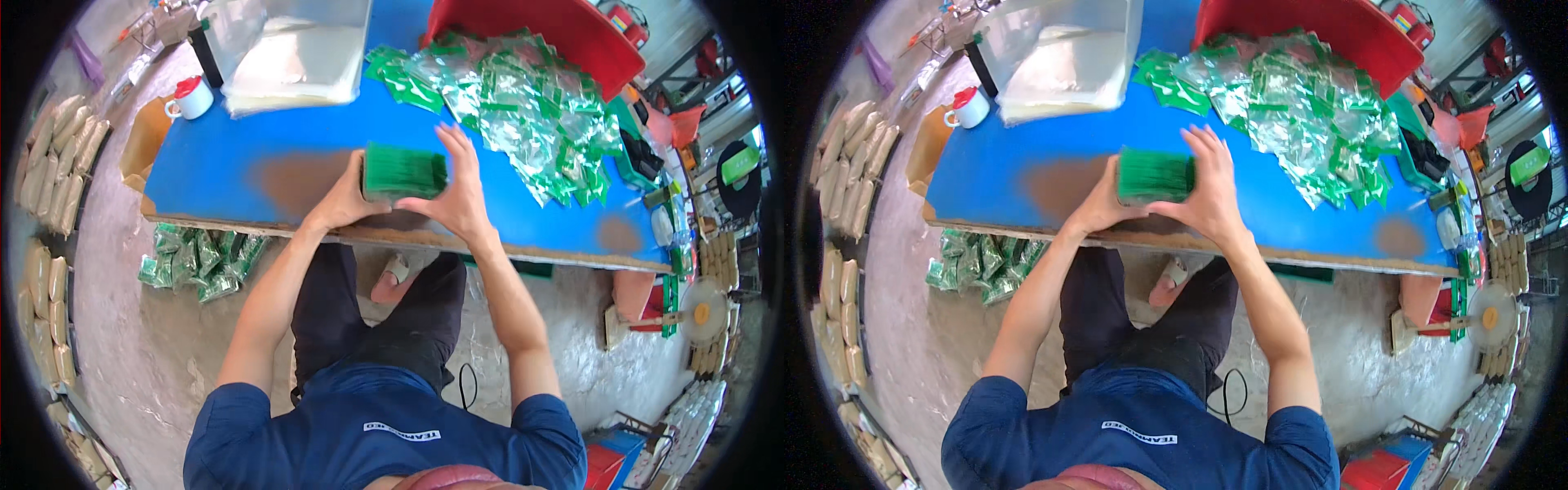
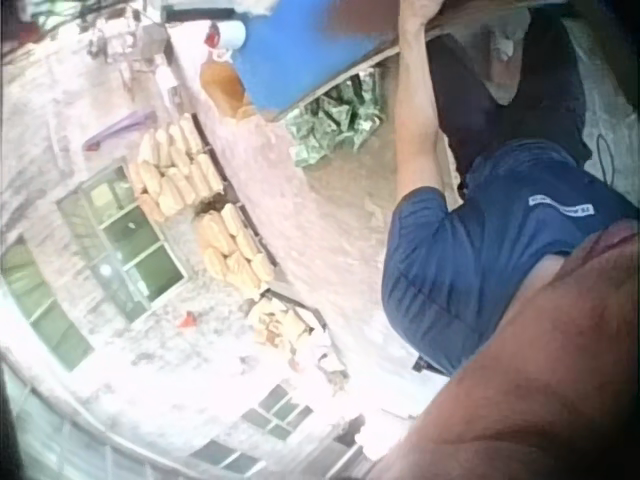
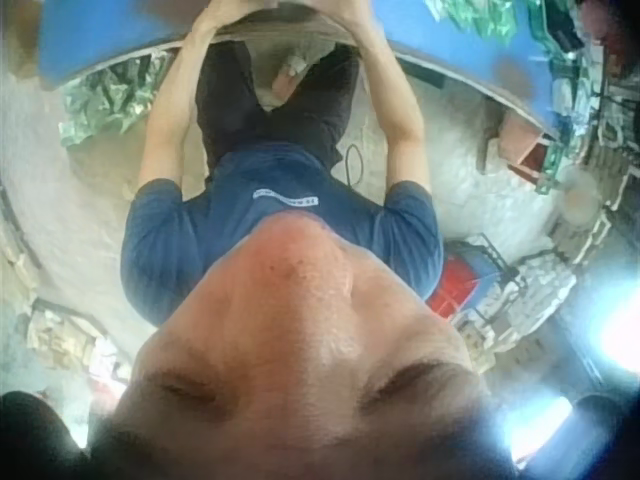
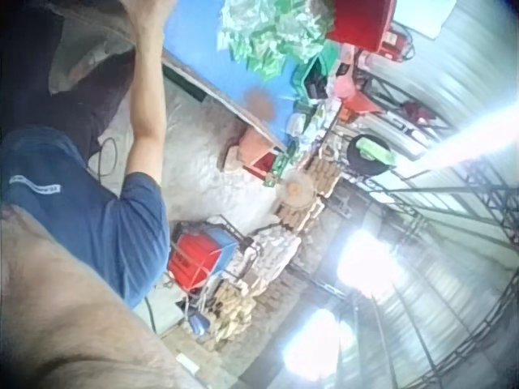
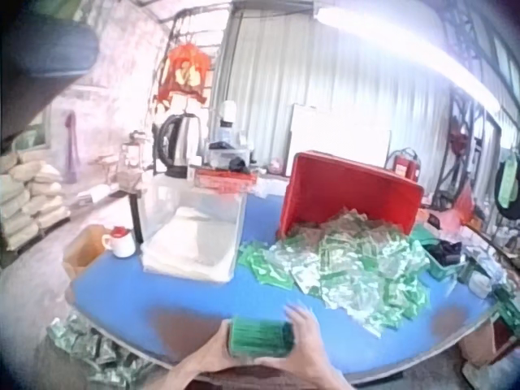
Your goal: The person is gathering small green plastic bags from a table, stacking them, and placing the stacks into larger clear plastic bags.
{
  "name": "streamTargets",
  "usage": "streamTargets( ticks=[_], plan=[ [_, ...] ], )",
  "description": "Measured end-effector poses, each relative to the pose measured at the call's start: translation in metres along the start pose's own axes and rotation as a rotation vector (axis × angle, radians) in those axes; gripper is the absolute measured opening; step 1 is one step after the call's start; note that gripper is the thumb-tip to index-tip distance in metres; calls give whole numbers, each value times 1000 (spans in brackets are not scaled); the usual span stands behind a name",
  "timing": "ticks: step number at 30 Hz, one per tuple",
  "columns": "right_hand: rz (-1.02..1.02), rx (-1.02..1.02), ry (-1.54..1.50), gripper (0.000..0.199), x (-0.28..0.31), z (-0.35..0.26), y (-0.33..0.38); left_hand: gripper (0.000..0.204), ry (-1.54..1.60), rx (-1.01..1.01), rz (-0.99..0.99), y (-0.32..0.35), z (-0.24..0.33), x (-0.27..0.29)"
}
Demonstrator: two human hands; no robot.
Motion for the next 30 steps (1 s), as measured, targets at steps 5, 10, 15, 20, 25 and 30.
streamTargets(
  ticks=[5, 10, 15, 20, 25, 30],
  plan=[
    [-514, 63, 215, 117, -37, -41, -41, 96, 96, 102, 11, 14, 1, 0],
    [-704, -61, -19, 81, -28, -15, -15, 109, 169, 90, -30, 27, 48, -3],
    [-553, -449, -509, 69, -37, 8, -1, 86, 759, 12, 338, 28, 43, -22],
    [-441, -315, -227, 66, -27, -19, -7, 59, 1010, 30, 704, 41, 24, -30],
    [-483, -412, -669, 68, -45, -8, 15, 42, 610, -89, 691, 33, 16, -23],
    [-436, -610, -913, 66, -49, -18, 23, 30, 571, -70, 647, 20, 27, -21]
  ],
)
Point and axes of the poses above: each hand's wrist, its own y-axis away from the middle knuckle, its own x-axis out of the back of the hand, z = x × y, the point moved 6 cm from there along -y, towards the middle knuckle, and after that the axes turned 10 degrees about y, right-handed, at the moved point
